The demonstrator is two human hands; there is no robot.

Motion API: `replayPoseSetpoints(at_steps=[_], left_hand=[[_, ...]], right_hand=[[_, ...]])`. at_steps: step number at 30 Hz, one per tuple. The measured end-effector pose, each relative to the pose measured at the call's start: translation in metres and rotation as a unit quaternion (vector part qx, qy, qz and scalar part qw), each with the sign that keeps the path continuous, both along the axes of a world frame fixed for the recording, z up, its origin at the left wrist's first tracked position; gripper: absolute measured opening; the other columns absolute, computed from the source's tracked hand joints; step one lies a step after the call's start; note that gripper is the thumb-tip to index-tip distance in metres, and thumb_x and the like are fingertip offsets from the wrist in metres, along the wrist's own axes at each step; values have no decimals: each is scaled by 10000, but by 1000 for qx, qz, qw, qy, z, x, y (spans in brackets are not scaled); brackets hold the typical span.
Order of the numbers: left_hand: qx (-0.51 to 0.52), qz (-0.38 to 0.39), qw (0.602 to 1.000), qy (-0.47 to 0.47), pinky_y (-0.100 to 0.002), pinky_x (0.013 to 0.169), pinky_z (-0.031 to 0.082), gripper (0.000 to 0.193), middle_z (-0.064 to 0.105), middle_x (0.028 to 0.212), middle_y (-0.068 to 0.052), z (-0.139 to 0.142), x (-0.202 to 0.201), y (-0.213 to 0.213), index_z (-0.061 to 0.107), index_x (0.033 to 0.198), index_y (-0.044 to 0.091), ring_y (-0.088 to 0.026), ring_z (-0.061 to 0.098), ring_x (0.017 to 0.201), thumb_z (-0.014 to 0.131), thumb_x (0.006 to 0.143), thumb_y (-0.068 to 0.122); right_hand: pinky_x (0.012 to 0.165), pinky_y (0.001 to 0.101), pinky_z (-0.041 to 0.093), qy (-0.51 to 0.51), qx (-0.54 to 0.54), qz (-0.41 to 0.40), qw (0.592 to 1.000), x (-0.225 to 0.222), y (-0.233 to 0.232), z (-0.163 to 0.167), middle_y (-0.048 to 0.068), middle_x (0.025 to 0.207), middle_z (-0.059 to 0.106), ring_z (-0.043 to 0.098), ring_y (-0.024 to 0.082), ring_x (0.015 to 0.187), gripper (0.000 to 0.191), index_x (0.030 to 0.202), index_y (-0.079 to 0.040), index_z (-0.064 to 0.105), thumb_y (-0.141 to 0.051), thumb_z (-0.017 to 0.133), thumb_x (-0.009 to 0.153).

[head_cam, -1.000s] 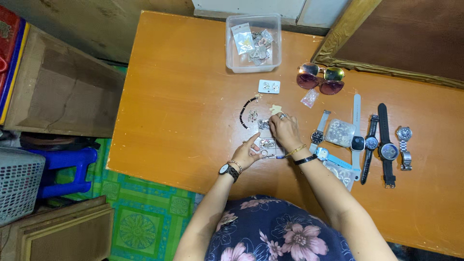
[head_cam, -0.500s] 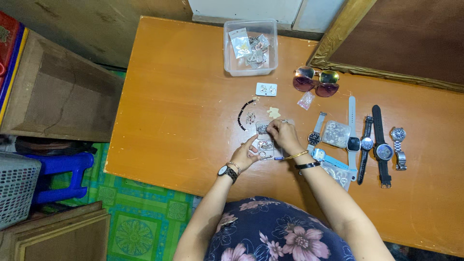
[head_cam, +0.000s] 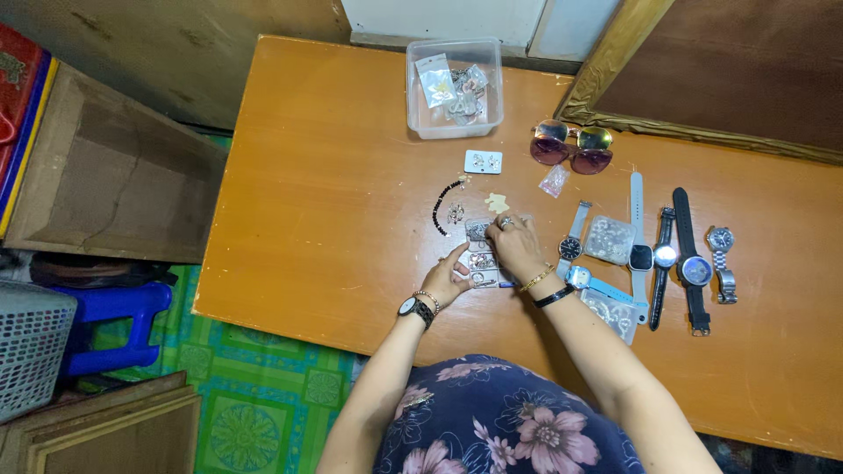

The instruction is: The person sits at a table and sorts small jewelry items including earrings, bracelets and charms, placing them one at a time into the compartments of a clear plastic organizer case. Watches, sunglasses and other accessories remain laid out on the table around the case.

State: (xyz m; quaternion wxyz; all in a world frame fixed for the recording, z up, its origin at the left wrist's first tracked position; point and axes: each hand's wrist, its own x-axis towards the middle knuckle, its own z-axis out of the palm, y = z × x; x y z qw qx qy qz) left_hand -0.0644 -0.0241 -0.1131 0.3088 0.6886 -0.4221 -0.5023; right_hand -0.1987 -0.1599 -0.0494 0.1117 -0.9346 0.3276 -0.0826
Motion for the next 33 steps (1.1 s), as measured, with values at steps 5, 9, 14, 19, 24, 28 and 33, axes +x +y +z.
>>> replayPoseSetpoints(at_steps=[5,9,14,19,24,28,33], left_hand=[[0,0,1000,-6,-306,789,569,926,668,1023,-51,1,0,0,383,1574,272,-135,650,777,842,781,131],[-2,-3,1000,-8,-312,791,565,905,654,1034,-51,0,3,-1,396,1560,244,-147,647,780,840,780,129],[-73,97,988,-92,-298,770,571,535,699,1020,-66,3,4,-5,663,1358,142,-152,641,778,797,843,90],[-140,130,975,117,-213,774,565,367,742,1005,-36,13,2,-14,697,1276,81,-51,663,843,738,911,81],[-124,117,973,157,-213,739,570,194,777,936,-29,15,-4,-17,763,1108,25,-50,698,817,751,925,86],[-71,135,982,115,-221,670,558,160,770,845,-35,7,-6,-10,781,1052,22,-61,675,731,761,905,81],[-77,109,989,65,-221,679,574,181,781,877,-37,-1,-13,7,774,1054,43,-68,713,746,747,876,63]], right_hand=[[801,403,478,-57,142,-95,984,-6,0,-5,91,934,708,662,278,909,162,1024,-97,737,-236,682,962],[616,288,463,-174,530,-147,816,-14,-6,-5,20,778,652,556,120,670,235,954,-35,701,-224,600,1052],[660,227,463,-188,584,-118,781,-36,-5,-4,-29,844,673,529,61,712,230,982,-21,715,-204,589,1042],[713,231,499,-148,505,-52,849,-49,0,2,-20,834,719,601,52,771,241,1004,-16,725,-219,597,1024],[672,261,525,-105,464,-56,878,-55,8,0,-2,786,738,628,71,712,226,1030,-26,741,-211,616,998],[669,271,546,-156,514,-105,837,-58,16,-11,29,800,750,660,78,727,187,1071,-39,759,-171,673,970],[697,311,571,-121,444,-101,882,-56,32,-20,78,837,795,712,150,765,170,1039,-59,783,-140,710,908]])
